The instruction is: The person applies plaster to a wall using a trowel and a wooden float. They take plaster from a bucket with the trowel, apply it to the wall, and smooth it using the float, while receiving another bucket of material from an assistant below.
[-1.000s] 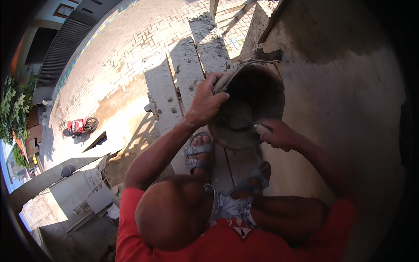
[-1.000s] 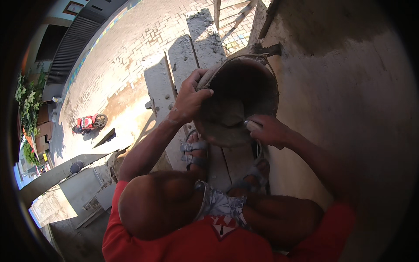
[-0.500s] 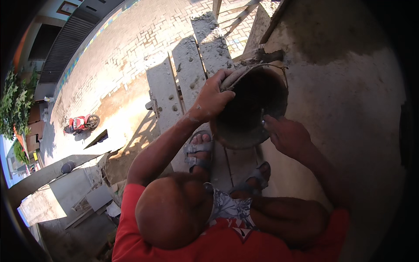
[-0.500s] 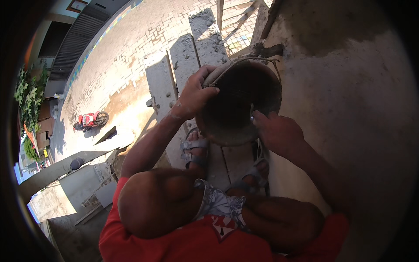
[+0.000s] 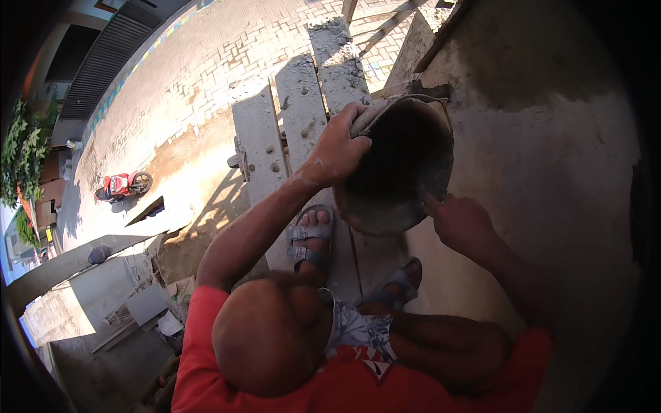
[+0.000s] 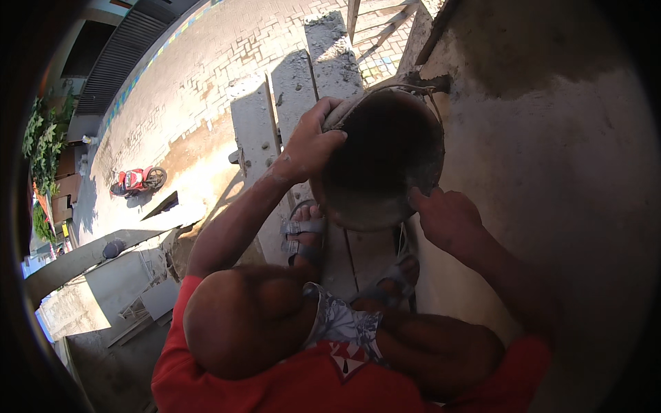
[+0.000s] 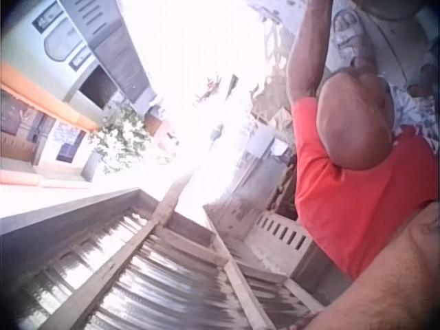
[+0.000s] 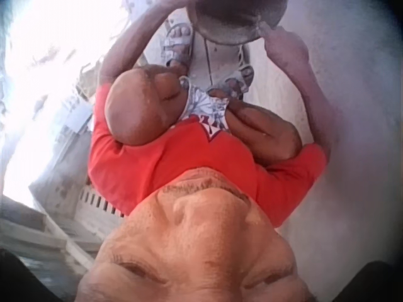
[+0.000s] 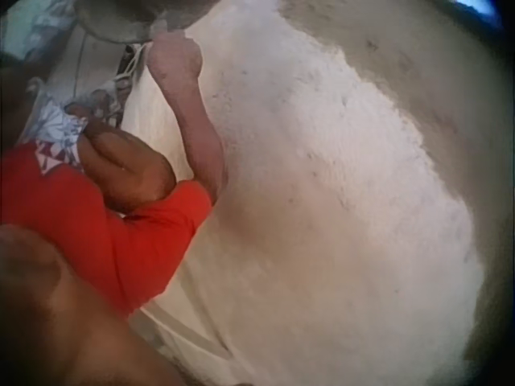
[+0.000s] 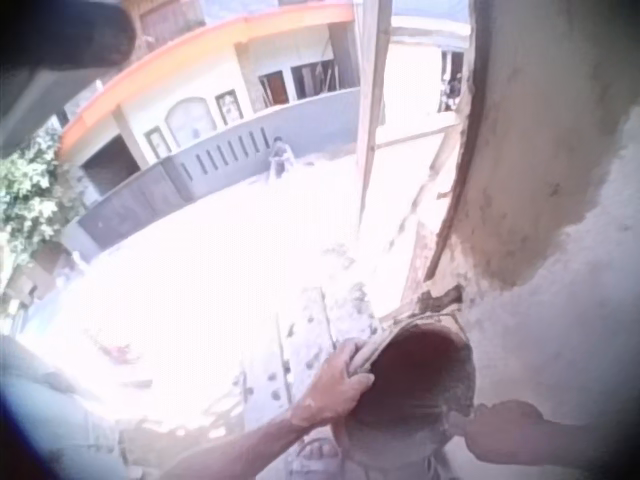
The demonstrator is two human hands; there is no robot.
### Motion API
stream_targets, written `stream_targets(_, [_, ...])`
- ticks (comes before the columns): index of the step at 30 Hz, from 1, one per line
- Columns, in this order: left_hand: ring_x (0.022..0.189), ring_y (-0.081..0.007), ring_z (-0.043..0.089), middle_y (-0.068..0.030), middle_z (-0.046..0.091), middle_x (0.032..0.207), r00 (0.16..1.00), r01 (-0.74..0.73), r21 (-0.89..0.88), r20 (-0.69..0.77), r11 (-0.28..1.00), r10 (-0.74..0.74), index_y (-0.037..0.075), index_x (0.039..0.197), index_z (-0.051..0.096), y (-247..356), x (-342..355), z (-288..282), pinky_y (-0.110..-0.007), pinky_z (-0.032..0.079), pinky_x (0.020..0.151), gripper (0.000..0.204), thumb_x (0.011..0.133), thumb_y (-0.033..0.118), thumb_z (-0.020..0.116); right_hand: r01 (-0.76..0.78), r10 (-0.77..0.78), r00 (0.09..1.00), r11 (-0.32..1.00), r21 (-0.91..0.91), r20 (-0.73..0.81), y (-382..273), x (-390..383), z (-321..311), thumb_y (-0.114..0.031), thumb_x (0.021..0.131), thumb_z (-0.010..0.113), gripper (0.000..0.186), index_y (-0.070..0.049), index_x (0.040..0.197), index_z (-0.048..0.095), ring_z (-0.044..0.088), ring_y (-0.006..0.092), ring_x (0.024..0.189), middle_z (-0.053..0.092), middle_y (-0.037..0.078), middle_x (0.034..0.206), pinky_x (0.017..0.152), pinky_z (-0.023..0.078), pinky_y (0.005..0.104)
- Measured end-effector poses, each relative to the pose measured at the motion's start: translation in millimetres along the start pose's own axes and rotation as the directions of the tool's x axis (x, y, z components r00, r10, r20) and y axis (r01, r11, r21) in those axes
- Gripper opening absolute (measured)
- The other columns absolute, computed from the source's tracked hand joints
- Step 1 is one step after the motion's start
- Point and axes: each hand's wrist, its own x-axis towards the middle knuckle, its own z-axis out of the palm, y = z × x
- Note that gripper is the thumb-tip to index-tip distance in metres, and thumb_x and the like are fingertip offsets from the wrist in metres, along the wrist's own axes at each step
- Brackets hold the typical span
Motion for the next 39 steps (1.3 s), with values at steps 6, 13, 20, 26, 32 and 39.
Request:
stream_targets(6, [0.102, -0.0309, 0.062, -0.0218, 0.064, 0.106, 0.995, -0.096, 0.075, 0.04, 0.993, 0.093, -0.002, 0.12, 0.053, 9, -2, 14, -0.038, 0.046, 0.095, 0.041, 0.079, 0.003, 0.056, -0.015, 0.004, 0.997, 0.989, 0.146, 0.08, -10, 2, -8, -0.024, 0.09, 0.06, 0.036, -0.015, 0.125, 0.057, 0.068, 0.0407, 0.083, 0.067, 0.021, 0.091, 0.073, 0.054, 0.0518])
stream_targets(13, [0.105, -0.0317, 0.061, -0.0216, 0.062, 0.11, 0.998, -0.044, 0.03, 0.045, 0.999, 0.042, -0.001, 0.12, 0.052, 8, -1, 21, -0.038, 0.045, 0.096, 0.042, 0.078, 0.002, 0.057, -0.166, 0.174, 0.981, 0.982, 0.096, -0.083, 1, 0, -18, -0.025, 0.093, 0.057, 0.04, -0.009, 0.129, 0.053, 0.068, 0.0415, 0.082, 0.066, 0.024, 0.096, 0.072, 0.055, 0.0513])
stream_targets(20, [0.106, -0.0304, 0.06, -0.0209, 0.062, 0.107, 0.995, -0.09, 0.049, 0.039, 0.995, 0.088, -0.001, 0.118, 0.053, 3, 9, 20, -0.039, 0.045, 0.096, 0.04, 0.078, 0.003, 0.057, -0.025, 0.014, 0.994, 0.995, 0.096, 0.11, -22, -12, -14, -0.018, 0.09, 0.057, 0.037, -0.009, 0.126, 0.053, 0.069, 0.0406, 0.08, 0.067, 0.023, 0.092, 0.07, 0.055, 0.0502])
stream_targets(26, [0.105, -0.032, 0.06, -0.0224, 0.061, 0.108, 0.997, -0.065, 0.071, 0.051, 0.995, 0.061, -0.002, 0.116, 0.053, 6, 9, 17, -0.039, 0.045, 0.095, 0.038, 0.078, 0.004, 0.056, -0.206, 0.209, 0.954, 0.978, 0.037, -0.216, -1, 0, -25, -0.015, 0.089, 0.057, 0.033, -0.008, 0.121, 0.056, 0.068, 0.0398, 0.076, 0.065, 0.021, 0.085, 0.068, 0.055, 0.0504])
stream_targets(32, [0.101, -0.0226, 0.061, -0.0163, 0.064, 0.104, 0.992, -0.108, 0.068, 0.068, 0.992, 0.104, -0.003, 0.119, 0.055, 5, 15, 21, -0.035, 0.047, 0.094, 0.04, 0.08, 0.004, 0.059, -0.117, 0.113, 0.992, 0.992, -0.056, -0.061, -16, 7, 1, -0.013, 0.088, 0.057, 0.039, -0.005, 0.126, 0.053, 0.068, 0.0392, 0.076, 0.065, 0.021, 0.086, 0.069, 0.055, 0.0494])
stream_targets(39, [0.101, -0.0264, 0.061, -0.0192, 0.064, 0.104, 0.992, -0.086, 0.048, 0.098, 0.995, 0.081, -0.003, 0.118, 0.055, 11, 18, 14, -0.037, 0.047, 0.094, 0.039, 0.079, 0.004, 0.058, -0.01, 0.004, 0.993, 0.999, 0.052, 0.119, -16, 6, -18, -0.018, 0.088, 0.058, 0.031, -0.006, 0.117, 0.056, 0.069, 0.0363, 0.083, 0.066, 0.024, 0.085, 0.073, 0.055, 0.0493])
